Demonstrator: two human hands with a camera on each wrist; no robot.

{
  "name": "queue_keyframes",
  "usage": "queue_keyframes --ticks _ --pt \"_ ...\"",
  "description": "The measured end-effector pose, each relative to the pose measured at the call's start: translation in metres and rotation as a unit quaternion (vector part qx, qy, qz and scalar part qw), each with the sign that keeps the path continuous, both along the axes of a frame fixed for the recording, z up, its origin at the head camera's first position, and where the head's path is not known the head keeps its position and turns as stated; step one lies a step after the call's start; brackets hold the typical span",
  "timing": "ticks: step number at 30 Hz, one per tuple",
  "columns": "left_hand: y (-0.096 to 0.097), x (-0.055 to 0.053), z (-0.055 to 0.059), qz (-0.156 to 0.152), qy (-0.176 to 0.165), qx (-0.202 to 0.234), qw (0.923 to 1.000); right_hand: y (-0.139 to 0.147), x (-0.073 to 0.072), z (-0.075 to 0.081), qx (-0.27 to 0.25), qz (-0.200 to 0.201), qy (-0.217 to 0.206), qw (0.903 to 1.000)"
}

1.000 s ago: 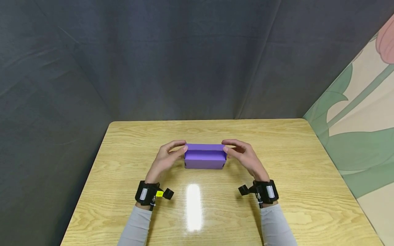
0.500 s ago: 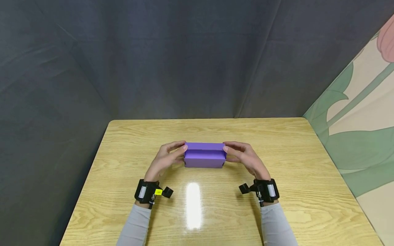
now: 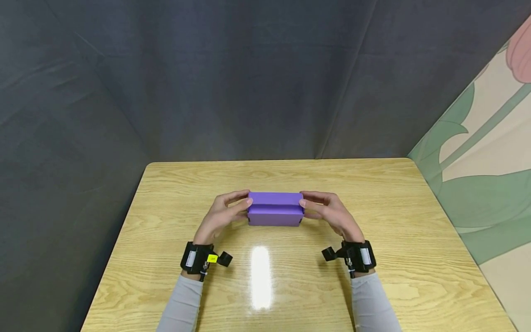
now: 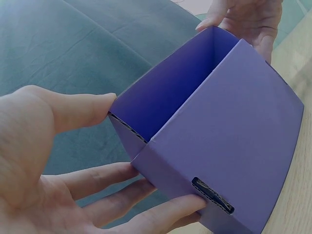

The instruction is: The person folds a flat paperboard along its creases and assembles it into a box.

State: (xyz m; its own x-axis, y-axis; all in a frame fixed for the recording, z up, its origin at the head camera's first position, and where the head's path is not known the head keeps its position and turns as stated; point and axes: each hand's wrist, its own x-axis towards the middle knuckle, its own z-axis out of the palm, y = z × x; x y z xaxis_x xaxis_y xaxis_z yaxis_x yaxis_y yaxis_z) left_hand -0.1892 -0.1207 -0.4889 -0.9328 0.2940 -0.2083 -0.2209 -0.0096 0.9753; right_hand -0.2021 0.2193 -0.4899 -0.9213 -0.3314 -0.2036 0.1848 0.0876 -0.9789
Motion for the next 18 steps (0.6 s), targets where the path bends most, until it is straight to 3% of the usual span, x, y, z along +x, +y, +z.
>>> queue_keyframes --ticks 18 --pt "0.0007 -0.0009 0.0006 -0.004 -0.01 -0.009 0.9999 0.0004 0.0003 -0.0008 -0.006 0.002 0.0 1.0"
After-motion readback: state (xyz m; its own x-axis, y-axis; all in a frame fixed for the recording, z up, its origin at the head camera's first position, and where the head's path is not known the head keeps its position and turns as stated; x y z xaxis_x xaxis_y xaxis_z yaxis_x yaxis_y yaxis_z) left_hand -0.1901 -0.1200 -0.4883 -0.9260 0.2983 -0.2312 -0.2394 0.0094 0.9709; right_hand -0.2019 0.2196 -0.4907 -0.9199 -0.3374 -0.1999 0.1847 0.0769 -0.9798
